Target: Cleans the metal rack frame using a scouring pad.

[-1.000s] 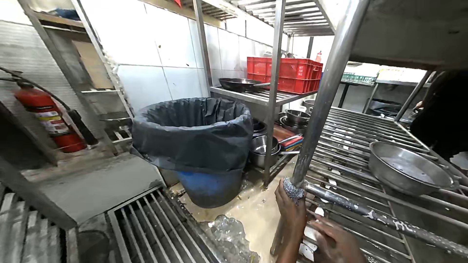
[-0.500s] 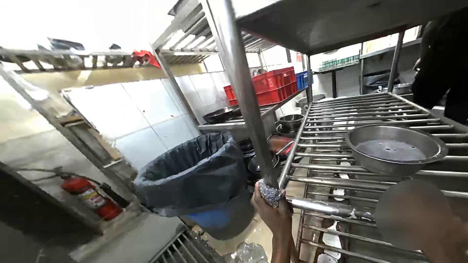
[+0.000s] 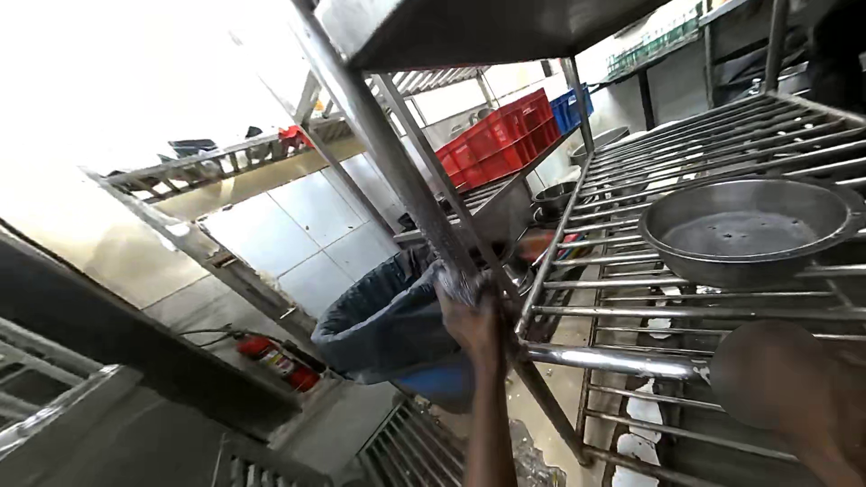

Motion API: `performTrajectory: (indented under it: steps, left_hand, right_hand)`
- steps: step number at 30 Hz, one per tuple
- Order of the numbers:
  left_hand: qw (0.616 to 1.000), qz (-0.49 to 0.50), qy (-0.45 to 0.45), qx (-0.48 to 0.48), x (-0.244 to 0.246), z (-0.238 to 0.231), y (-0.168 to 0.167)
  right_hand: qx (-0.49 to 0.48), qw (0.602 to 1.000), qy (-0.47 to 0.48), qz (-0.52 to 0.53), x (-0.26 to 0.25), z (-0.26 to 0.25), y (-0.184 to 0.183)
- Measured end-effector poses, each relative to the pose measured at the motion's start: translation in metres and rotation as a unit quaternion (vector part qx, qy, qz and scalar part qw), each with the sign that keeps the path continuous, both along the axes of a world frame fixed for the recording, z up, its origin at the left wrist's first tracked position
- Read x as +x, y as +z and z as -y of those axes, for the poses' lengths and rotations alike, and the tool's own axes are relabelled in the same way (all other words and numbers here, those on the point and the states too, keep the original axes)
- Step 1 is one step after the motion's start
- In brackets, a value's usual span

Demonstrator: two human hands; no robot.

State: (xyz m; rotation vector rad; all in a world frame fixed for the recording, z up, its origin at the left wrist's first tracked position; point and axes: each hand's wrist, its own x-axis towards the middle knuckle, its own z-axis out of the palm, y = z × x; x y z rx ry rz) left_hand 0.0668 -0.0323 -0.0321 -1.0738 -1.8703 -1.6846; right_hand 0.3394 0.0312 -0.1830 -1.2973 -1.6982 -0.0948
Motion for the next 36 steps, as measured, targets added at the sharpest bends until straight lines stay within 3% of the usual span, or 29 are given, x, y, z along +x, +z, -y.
performTrajectory:
  steps: [2,5,7,11,13,15,18,19,22,25,27,29,32,34,36]
  left_hand:
    - [0.998,0.057,0.011,-0.029,-0.002,0.004,-0.058]
    - [0.995,0.094,0.017,-0.038,0.002,0.006,-0.072]
    - [0.997,0.067,0.012,-0.047,0.007,0.009,-0.045]
    - [0.999,-0.042,-0.011,0.024,0.006,-0.002,0.055]
    - [0.996,-0.058,-0.035,0.060,-0.001,-0.013,0.077]
    - [0.996,-0.031,-0.055,0.066,-0.008,-0.014,0.041]
    - [0.997,0.069,-0.036,-0.013,-0.009,-0.001,-0.065]
    - [0.996,0.084,-0.026,-0.033,-0.010,0.004,-0.085]
    - [0.995,0.053,-0.034,-0.078,-0.009,0.011,-0.063]
    - [0.997,-0.043,-0.056,-0.003,-0.009,0.003,0.021]
    - [0.996,-0.039,-0.070,0.042,-0.008,-0.008,0.044]
    - [0.998,-0.009,-0.058,0.031,-0.007,-0.005,0.010]
    - [0.997,0.070,-0.022,-0.037,-0.012,0.010,-0.084]
    - [0.995,0.073,-0.036,-0.064,-0.015,0.012,-0.082]
    - [0.995,0.050,-0.057,-0.072,-0.017,0.020,-0.053]
  right_hand:
    - [0.016,1.000,-0.005,0.008,0.000,0.006,0.006]
    - [0.010,1.000,-0.005,0.021,0.001,0.015,0.015]
    - [0.024,0.999,-0.010,0.027,0.002,0.012,0.015]
    - [0.020,0.999,-0.002,0.029,0.004,0.009,0.015]
    - [0.007,1.000,0.004,0.025,0.003,0.001,0.007]
    - [-0.012,0.999,-0.011,0.029,-0.004,-0.007,-0.004]
    - [0.015,1.000,-0.005,0.012,-0.007,0.001,0.002]
    - [0.013,1.000,0.002,0.012,-0.006,0.006,0.004]
    - [0.038,0.999,0.015,0.016,0.000,0.010,0.010]
    - [0.040,0.999,0.014,0.013,0.001,0.010,0.010]
    - [0.002,1.000,0.016,0.010,0.002,0.011,0.009]
    - [-0.009,1.000,0.018,-0.003,-0.003,0.010,0.009]
    - [0.019,1.000,0.014,0.008,-0.005,0.014,0.010]
    - [0.040,0.999,0.008,0.017,-0.004,0.016,0.013]
    - [0.040,0.998,0.018,0.034,-0.005,0.019,0.018]
